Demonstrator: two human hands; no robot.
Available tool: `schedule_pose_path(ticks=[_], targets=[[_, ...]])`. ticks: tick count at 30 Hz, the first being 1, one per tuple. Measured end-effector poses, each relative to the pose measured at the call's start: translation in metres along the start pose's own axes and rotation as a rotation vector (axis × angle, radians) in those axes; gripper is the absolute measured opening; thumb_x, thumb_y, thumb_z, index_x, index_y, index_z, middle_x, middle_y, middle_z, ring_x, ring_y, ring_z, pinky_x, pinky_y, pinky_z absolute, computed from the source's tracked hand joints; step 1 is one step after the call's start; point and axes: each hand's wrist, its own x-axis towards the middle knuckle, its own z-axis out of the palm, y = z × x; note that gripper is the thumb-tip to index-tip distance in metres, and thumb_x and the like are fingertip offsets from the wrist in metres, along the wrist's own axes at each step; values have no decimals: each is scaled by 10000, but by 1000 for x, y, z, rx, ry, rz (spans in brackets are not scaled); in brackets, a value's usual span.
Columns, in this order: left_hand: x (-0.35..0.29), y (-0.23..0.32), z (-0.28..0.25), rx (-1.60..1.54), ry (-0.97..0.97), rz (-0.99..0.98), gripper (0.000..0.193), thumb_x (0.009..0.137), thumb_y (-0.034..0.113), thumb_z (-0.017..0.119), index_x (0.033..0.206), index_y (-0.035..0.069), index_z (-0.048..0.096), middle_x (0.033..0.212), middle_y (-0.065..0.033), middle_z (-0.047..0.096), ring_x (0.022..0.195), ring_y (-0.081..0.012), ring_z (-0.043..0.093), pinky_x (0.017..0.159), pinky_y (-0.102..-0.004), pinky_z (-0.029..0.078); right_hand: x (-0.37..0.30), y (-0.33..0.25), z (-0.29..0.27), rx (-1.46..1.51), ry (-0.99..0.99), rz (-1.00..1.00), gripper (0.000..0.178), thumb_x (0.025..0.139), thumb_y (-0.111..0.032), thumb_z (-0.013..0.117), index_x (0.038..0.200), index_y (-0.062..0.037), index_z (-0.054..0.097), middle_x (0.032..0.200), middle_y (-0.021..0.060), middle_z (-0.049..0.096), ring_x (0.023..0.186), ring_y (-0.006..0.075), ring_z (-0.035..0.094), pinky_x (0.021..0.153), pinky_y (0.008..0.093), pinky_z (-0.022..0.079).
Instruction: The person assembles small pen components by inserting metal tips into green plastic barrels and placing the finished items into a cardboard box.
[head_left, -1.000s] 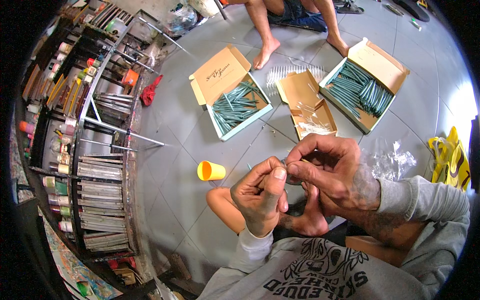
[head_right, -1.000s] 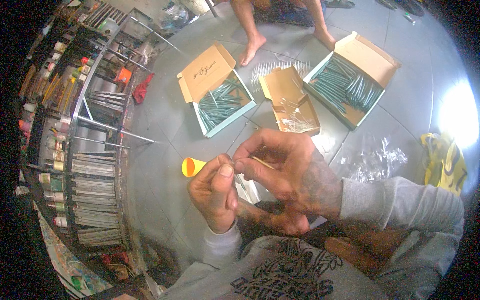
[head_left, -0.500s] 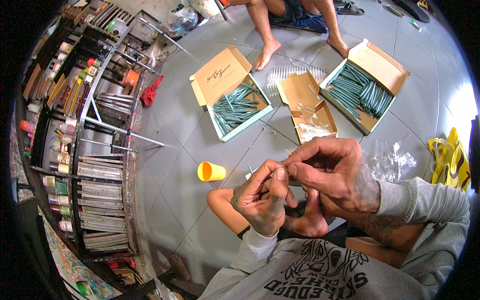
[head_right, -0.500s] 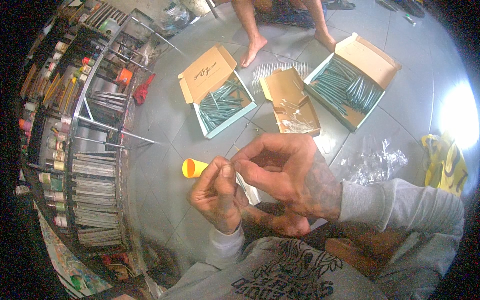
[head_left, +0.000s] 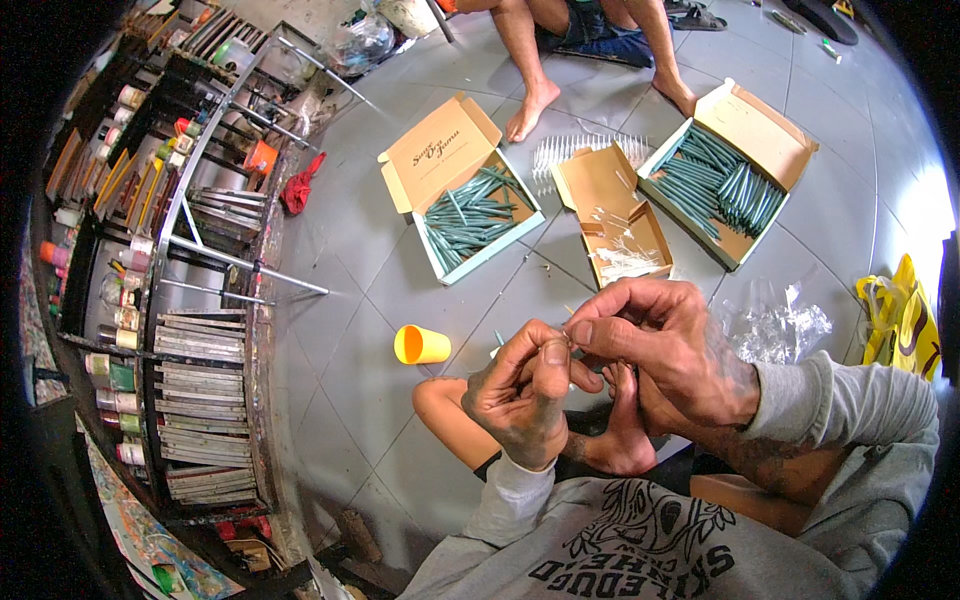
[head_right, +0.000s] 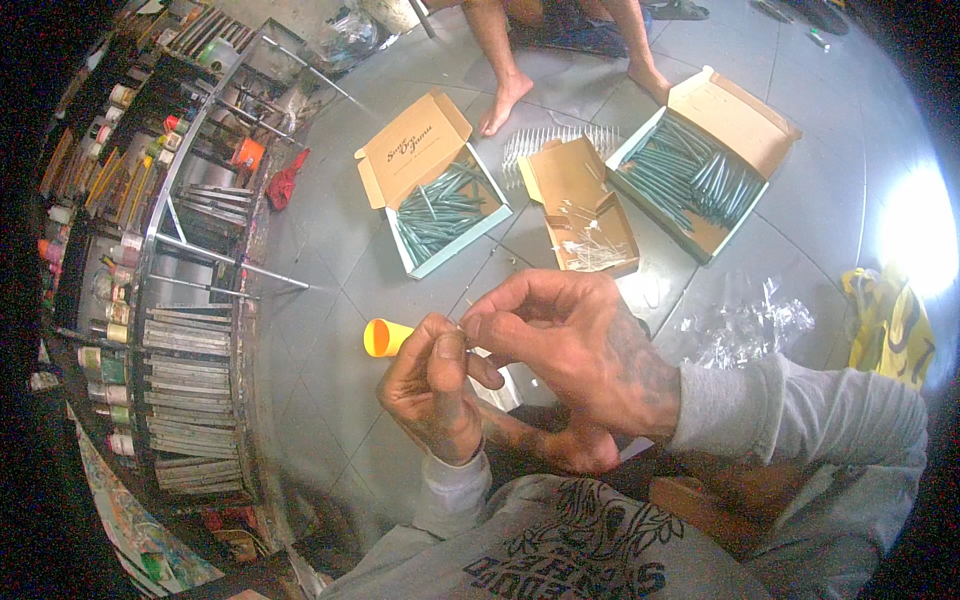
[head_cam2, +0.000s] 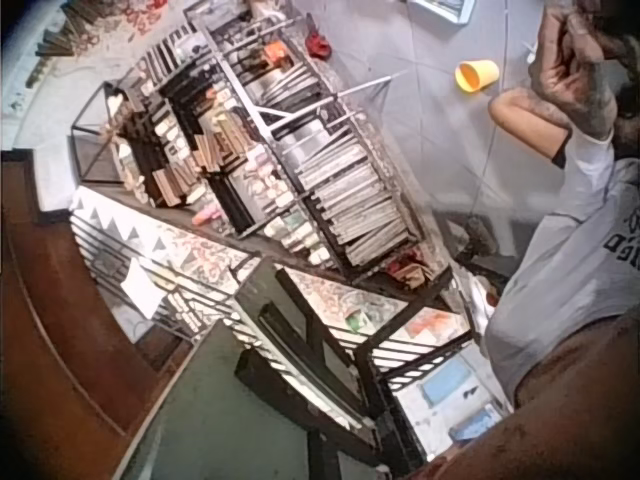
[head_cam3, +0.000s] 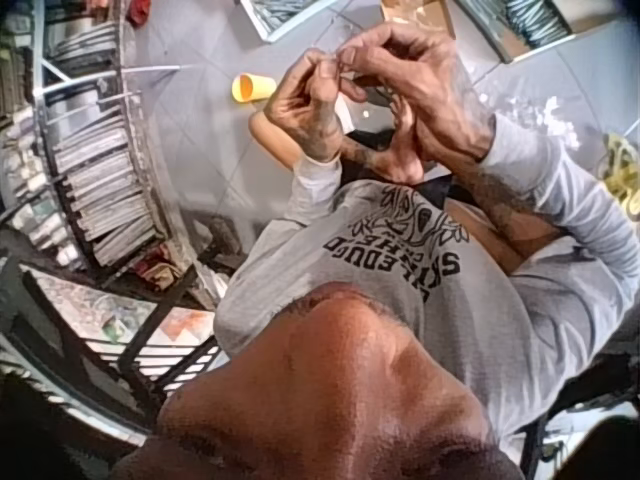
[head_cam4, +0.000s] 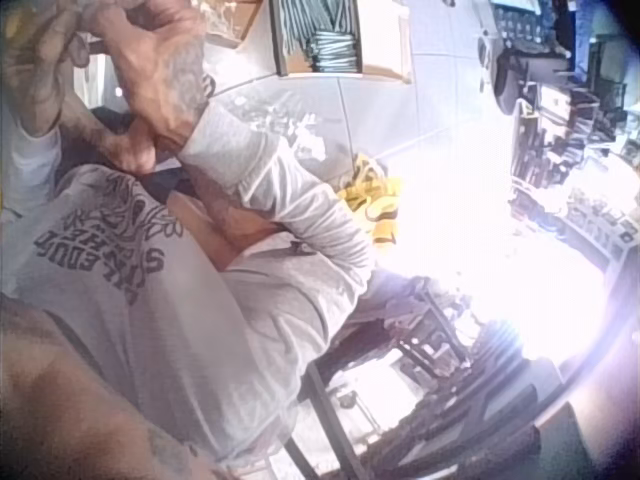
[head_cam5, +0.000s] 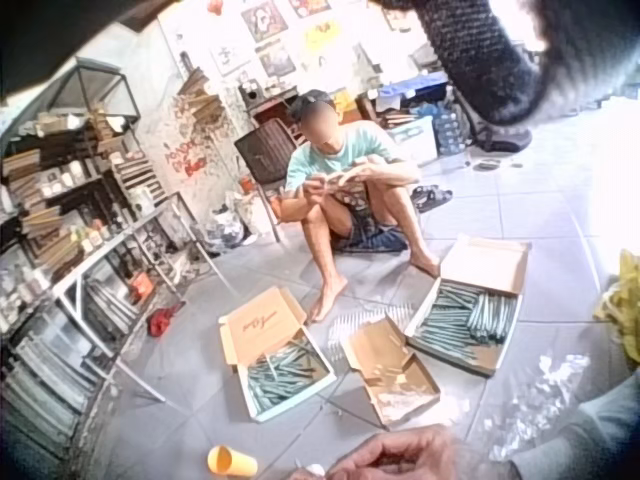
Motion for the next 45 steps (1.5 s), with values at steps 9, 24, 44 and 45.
schedule_pose_path(ticks=[9, 24, 44, 45], targets=[[-2, -5, -4, -8, -22, 16, 207, 894, 123, 615, 844, -77, 628, 652, -73, 589, 482, -117, 550, 434, -244, 406, 1, 0, 0, -56, 32, 33, 284, 907, -219, 680, 999, 49, 663, 906, 80, 690, 801, 114, 646, 727, 261, 533], [-1, -12, -16, 91, -74, 170, 176, 889, 71, 653, 822, -92, 650, 664, -64, 637, 524, -99, 617, 507, -228, 497, 1, -1, 3, -17, 78, 106, 284, 894, -210, 677, 984, 56, 633, 946, 104, 683, 873, 156, 678, 761, 271, 547], [5, -8, -3, -72, 191, 13, 290, 914, 252, 550, 880, -34, 574, 538, 56, 343, 469, -39, 291, 485, -215, 273, 6, 3, 5, 65, 149, 63, 278, 937, -201, 624, 976, 73, 597, 953, 151, 673, 909, 208, 685, 825, 310, 581], [5, -9, -5, -107, 180, 13, 271, 921, 245, 542, 899, -24, 566, 568, 53, 348, 491, -36, 295, 498, -217, 282, 6, 4, 4, 61, 152, 65, 281, 937, -201, 624, 977, 75, 595, 951, 152, 675, 904, 210, 687, 824, 313, 582]])
